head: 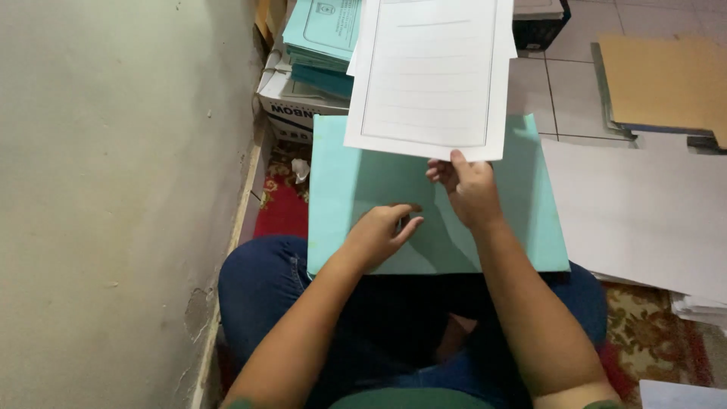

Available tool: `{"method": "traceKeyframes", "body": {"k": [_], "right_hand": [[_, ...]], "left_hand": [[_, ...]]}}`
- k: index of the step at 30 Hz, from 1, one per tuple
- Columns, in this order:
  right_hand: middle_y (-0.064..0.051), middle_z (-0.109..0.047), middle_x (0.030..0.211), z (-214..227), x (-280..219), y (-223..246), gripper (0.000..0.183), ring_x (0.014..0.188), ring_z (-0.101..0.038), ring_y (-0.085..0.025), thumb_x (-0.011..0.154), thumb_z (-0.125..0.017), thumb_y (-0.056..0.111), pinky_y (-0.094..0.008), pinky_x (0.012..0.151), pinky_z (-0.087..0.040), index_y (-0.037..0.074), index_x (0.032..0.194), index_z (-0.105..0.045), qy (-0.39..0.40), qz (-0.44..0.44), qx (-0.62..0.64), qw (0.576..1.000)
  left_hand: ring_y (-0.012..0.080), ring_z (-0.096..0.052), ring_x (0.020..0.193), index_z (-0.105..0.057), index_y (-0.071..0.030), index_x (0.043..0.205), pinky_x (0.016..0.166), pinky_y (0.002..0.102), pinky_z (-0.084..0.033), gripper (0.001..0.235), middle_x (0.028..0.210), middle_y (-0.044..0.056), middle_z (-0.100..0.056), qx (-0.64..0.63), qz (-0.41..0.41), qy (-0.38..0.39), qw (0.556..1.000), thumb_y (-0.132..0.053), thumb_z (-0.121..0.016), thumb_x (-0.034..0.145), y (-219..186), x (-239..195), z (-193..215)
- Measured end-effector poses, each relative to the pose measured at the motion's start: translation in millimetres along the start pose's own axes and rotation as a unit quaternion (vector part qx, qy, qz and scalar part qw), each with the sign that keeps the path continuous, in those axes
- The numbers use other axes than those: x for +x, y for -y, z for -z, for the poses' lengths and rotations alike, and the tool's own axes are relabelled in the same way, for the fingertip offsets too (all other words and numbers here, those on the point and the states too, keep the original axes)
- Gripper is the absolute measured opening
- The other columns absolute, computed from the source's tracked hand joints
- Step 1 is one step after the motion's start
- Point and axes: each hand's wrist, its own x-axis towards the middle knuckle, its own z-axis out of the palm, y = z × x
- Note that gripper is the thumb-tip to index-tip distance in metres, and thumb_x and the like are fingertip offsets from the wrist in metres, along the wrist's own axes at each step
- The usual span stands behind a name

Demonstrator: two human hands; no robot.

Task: Folding paper sheets and organizing them into a folder while sitting on the floor.

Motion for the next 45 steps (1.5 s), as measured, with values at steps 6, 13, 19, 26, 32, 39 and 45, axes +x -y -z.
{"method": "traceKeyframes", "body": {"k": [6, 13, 19, 26, 32, 39, 45], "right_hand": [[-0.019, -0.075, 0.093, -5, 104, -12, 0.019, 0.077, -0.078, -0.022, 0.107, -0.047, 0.012, -0.025, 0.066, -0.066, -0.005, 0.115, -0.051, -0.093, -0.059, -0.012, 0.994], [-0.022, -0.075, 0.097, 10, 175, -16, 0.029, 0.080, -0.080, -0.024, 0.109, -0.046, 0.017, -0.028, 0.072, -0.072, -0.006, 0.125, -0.044, -0.063, -0.064, -0.089, 0.992], [-0.025, -0.073, 0.097, -8, 205, -6, 0.036, 0.078, -0.083, -0.027, 0.107, -0.040, 0.014, -0.028, 0.070, -0.076, -0.006, 0.136, -0.031, -0.126, -0.114, -0.050, 0.984], [-0.018, -0.070, 0.091, -26, 193, 22, 0.040, 0.082, -0.077, -0.022, 0.089, -0.064, 0.033, -0.022, 0.073, -0.070, -0.004, 0.102, -0.054, -0.146, -0.056, 0.006, 0.988], [-0.019, -0.069, 0.118, -22, 115, 32, 0.035, 0.107, -0.077, -0.021, 0.096, -0.067, 0.026, -0.009, 0.077, -0.063, 0.009, 0.116, -0.043, -0.100, -0.069, 0.054, 0.991], [-0.028, -0.067, 0.120, 40, -58, 20, 0.031, 0.115, -0.070, -0.034, 0.100, -0.055, 0.009, -0.041, 0.101, -0.056, -0.003, 0.129, -0.053, -0.023, -0.135, -0.012, 0.991], [-0.037, -0.068, 0.114, 86, -161, 5, 0.029, 0.107, -0.072, -0.041, 0.099, -0.050, 0.001, -0.048, 0.096, -0.057, -0.013, 0.124, -0.055, -0.063, -0.105, -0.047, 0.991]], "left_hand": [[0.0269, -0.074, 0.090, -0.074, -0.017, 0.111, 0.080, 0.037, -0.059, 0.020, 0.091, 0.005, -0.077, 0.000, 0.040, -0.057, 0.998, -0.026, -0.060, 0.100, 44, -3, -30], [0.0251, -0.074, 0.090, -0.073, -0.022, 0.110, 0.076, 0.036, -0.059, 0.019, 0.091, 0.001, -0.077, 0.068, 0.039, -0.054, 0.995, -0.029, -0.061, 0.098, 44, 1, -35], [0.0247, -0.074, 0.085, -0.074, -0.017, 0.108, 0.073, 0.034, -0.059, 0.019, 0.087, 0.004, -0.077, 0.061, 0.041, -0.052, 0.996, -0.022, -0.060, 0.097, 35, 3, -31], [0.0234, -0.073, 0.080, -0.074, -0.010, 0.105, 0.063, 0.037, -0.054, 0.019, 0.095, 0.002, -0.078, 0.056, -0.016, -0.064, 0.996, -0.013, -0.059, 0.095, 36, 2, -28], [0.0263, -0.074, 0.085, -0.074, -0.011, 0.108, 0.069, 0.037, -0.057, 0.019, 0.094, 0.006, -0.078, 0.059, 0.004, -0.055, 0.997, -0.016, -0.060, 0.095, 34, 3, -29], [0.0293, -0.075, 0.086, -0.074, -0.012, 0.109, 0.073, 0.037, -0.060, 0.021, 0.089, 0.008, -0.077, 0.074, 0.020, -0.061, 0.995, -0.016, -0.063, 0.093, 29, 3, -27], [0.0300, -0.074, 0.090, -0.073, -0.016, 0.108, 0.075, 0.040, -0.059, 0.020, 0.092, 0.007, -0.078, 0.109, 0.011, -0.069, 0.992, -0.019, -0.066, 0.090, 45, 2, -40]]}}
